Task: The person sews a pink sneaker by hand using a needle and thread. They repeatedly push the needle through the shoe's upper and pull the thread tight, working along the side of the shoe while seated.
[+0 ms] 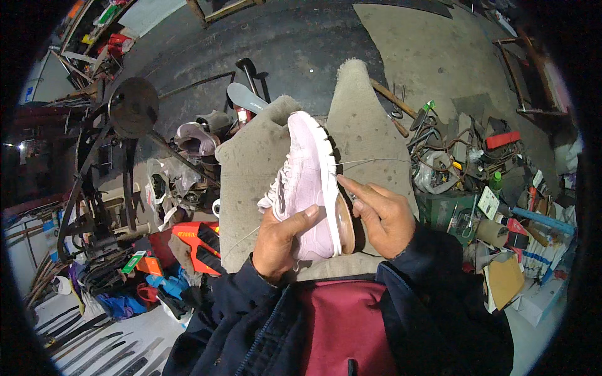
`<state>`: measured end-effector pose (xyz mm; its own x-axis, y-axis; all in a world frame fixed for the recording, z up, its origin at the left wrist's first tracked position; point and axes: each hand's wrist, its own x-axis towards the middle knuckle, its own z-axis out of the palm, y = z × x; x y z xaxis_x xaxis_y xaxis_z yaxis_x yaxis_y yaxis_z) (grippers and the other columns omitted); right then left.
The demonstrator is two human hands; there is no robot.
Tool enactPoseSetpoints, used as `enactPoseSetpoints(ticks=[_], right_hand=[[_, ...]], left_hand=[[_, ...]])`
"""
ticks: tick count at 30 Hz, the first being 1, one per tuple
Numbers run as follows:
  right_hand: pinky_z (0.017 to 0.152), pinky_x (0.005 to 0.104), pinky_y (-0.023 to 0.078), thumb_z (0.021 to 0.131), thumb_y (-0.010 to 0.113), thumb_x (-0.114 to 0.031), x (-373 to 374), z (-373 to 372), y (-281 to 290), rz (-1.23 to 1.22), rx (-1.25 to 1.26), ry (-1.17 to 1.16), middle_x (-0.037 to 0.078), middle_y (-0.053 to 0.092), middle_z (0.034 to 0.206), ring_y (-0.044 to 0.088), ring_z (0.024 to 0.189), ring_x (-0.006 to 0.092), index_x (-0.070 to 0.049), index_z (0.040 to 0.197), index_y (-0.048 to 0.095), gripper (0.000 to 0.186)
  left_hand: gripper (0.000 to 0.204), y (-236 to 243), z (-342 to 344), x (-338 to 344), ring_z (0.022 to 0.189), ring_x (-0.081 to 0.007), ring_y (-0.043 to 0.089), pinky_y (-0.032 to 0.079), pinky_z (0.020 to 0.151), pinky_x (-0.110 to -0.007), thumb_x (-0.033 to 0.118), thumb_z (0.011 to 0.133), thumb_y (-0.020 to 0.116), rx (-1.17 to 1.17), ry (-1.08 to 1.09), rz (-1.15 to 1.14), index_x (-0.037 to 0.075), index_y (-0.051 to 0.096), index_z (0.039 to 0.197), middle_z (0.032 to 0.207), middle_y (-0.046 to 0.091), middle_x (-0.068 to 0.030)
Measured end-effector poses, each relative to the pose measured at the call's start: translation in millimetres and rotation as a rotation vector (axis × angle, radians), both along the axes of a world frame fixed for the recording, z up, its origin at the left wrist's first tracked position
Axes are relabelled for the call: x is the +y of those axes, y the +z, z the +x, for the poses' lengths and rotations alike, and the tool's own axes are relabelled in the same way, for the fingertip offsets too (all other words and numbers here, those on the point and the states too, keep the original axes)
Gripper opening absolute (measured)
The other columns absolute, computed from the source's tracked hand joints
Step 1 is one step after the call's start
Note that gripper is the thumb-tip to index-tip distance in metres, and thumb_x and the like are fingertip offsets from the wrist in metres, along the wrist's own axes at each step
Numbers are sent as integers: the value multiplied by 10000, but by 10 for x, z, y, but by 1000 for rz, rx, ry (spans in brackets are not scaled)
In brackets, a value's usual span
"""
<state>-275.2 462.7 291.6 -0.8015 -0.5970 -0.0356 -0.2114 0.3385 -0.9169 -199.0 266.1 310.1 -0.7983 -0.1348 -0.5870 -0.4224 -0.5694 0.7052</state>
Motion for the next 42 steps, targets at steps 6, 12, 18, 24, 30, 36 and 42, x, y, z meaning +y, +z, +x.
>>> enactPoseSetpoints(ticks=[6, 12, 18, 24, 30, 36, 42], right_hand=[[723, 322, 508, 986, 513, 13, 5, -4, -1, -4, 15, 8, 152, 615, 845, 629, 729, 232, -26, 1424, 597, 448], [714, 330, 511, 966, 506, 45, 22, -50, 26, 25, 50, 69, 163, 610, 827, 629, 718, 245, -4, 1418, 596, 464], [690, 329, 516, 951, 511, 67, 32, -66, 11, 16, 73, 92, 174, 629, 845, 633, 699, 243, 9, 1409, 599, 470], [672, 321, 509, 966, 500, 50, 27, -125, 57, 86, 114, 122, 166, 650, 834, 609, 684, 204, -31, 1399, 627, 458], [678, 294, 498, 986, 543, -21, 9, -491, 290, 155, -308, 215, 68, 669, 762, 576, 682, 124, -43, 1325, 689, 370], [686, 285, 498, 985, 576, -50, -101, -642, 277, 235, -487, 185, 46, 686, 773, 594, 696, 97, -43, 1281, 717, 328], [682, 283, 514, 978, 603, -40, -66, -621, 164, 101, -200, 261, 87, 734, 873, 613, 704, 98, -29, 1256, 725, 304]], left_hand=[[573, -2, -9, -4, 1108, -227, 669, 519, 995, -375, 72, 893, 676, 26, -8, 10, 2, 511, 1438, 1270, 672, -114], [471, 33, 0, -20, 1099, -201, 665, 506, 997, -356, 54, 933, 670, 41, -8, 53, -9, 557, 1386, 1253, 682, -99], [491, 7, 12, -18, 1106, -204, 663, 512, 995, -365, 63, 926, 670, 62, -19, 73, -15, 550, 1396, 1259, 679, -105], [444, -38, 33, -52, 1130, -183, 652, 506, 1007, -355, 31, 960, 661, 86, -49, 75, -23, 556, 1388, 1275, 676, -98], [451, -55, 36, -64, 1108, -173, 648, 506, 992, -343, 56, 964, 661, 97, -82, 39, -17, 545, 1394, 1249, 675, -81], [581, -71, 23, -114, 1176, -203, 632, 488, 1035, -360, 95, 937, 682, 99, -128, 27, -18, 469, 1466, 1337, 636, -111], [555, -83, -6, -149, 1152, -199, 641, 500, 1016, -357, 86, 931, 679, 122, -119, 26, -17, 492, 1444, 1298, 656, -99]])
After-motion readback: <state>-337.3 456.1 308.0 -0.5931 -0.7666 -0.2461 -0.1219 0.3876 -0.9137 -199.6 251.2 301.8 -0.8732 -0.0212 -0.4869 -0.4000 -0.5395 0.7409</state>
